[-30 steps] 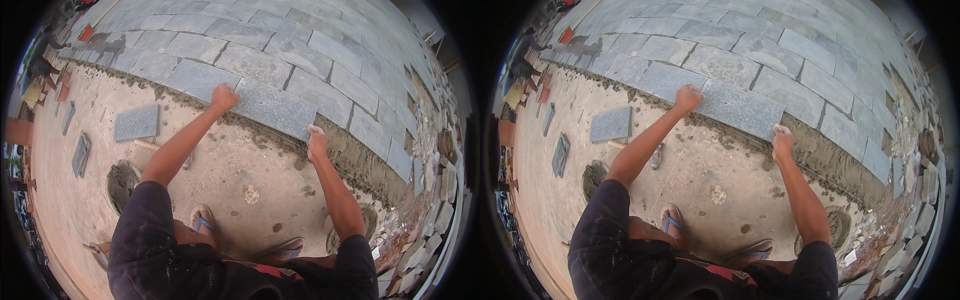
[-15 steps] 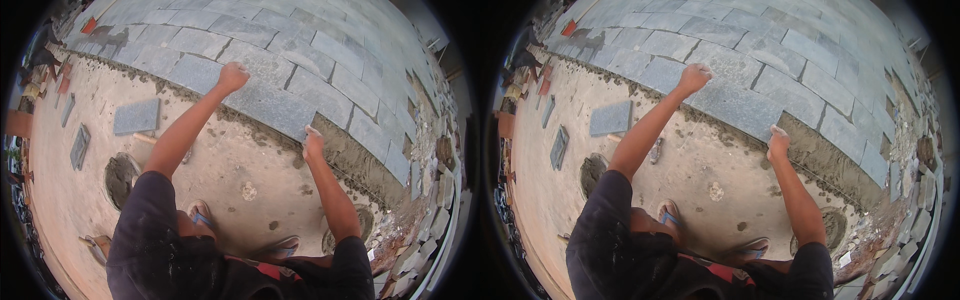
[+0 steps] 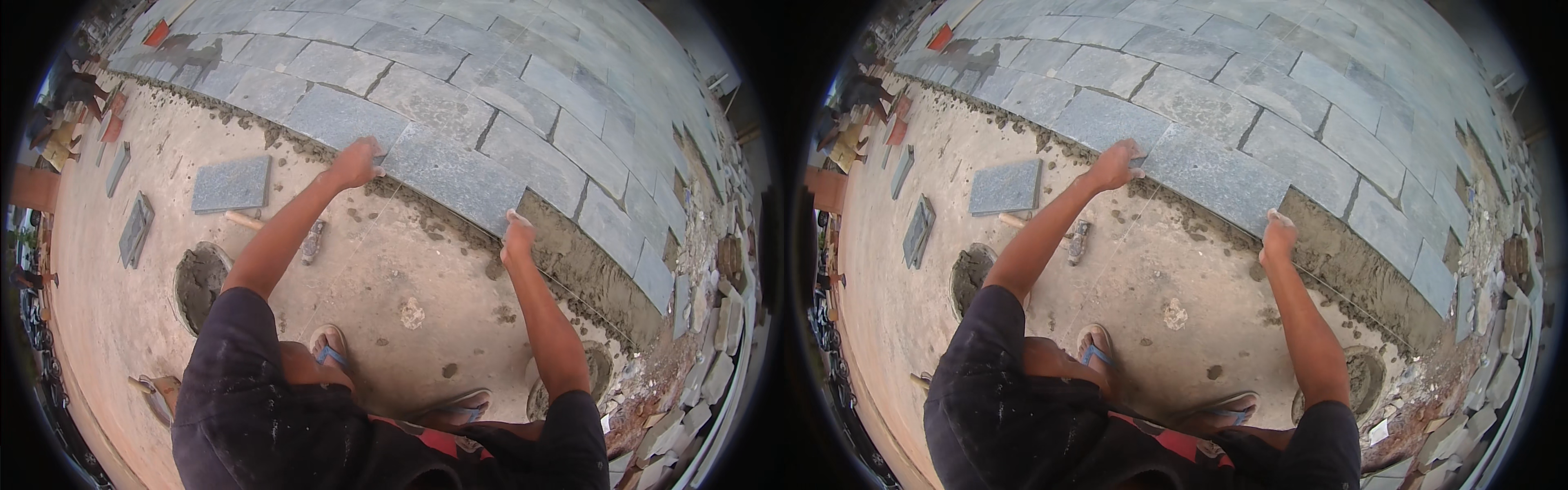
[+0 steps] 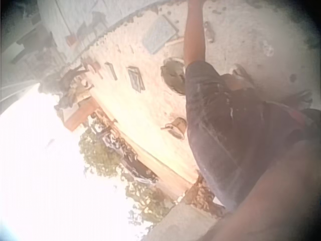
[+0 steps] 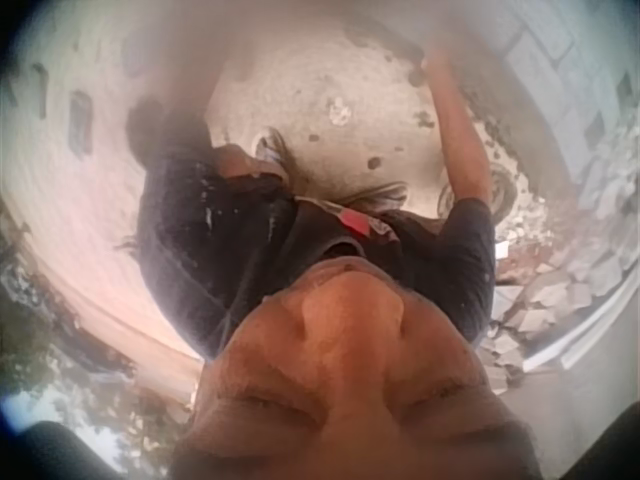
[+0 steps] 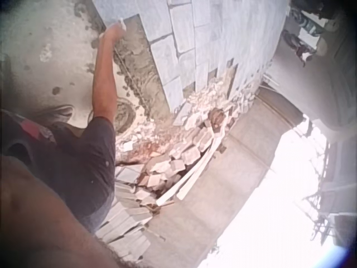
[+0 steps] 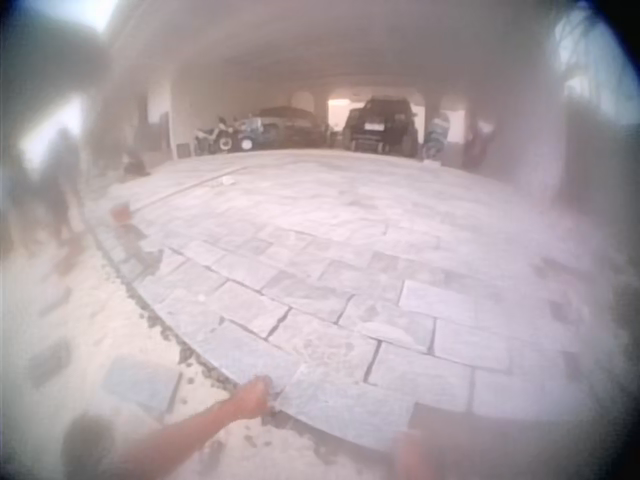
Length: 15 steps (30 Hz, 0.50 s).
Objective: The person applies mortar to the back of tiles using a trowel and carefully places them onto a floor, tapping them into position with a rubber mallet.
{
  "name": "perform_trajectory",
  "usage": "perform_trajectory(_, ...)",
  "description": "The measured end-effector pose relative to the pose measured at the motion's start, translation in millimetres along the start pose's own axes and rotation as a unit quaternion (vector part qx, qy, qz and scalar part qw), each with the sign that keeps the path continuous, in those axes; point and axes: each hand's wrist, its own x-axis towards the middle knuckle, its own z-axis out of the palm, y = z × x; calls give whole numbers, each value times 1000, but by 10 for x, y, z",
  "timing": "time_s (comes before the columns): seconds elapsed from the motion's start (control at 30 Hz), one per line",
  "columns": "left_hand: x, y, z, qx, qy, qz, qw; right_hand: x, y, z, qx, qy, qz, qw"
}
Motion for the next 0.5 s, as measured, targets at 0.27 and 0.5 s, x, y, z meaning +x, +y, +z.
perform_trajectory(0.27,-29,-86,88,35,13,81,996,80,-26,-32,-59,-10,-59,996)
perform_trajectory(0.5,-26,8,78,81,4,68,994,190,-43,-49,-134,-10,-93,987)
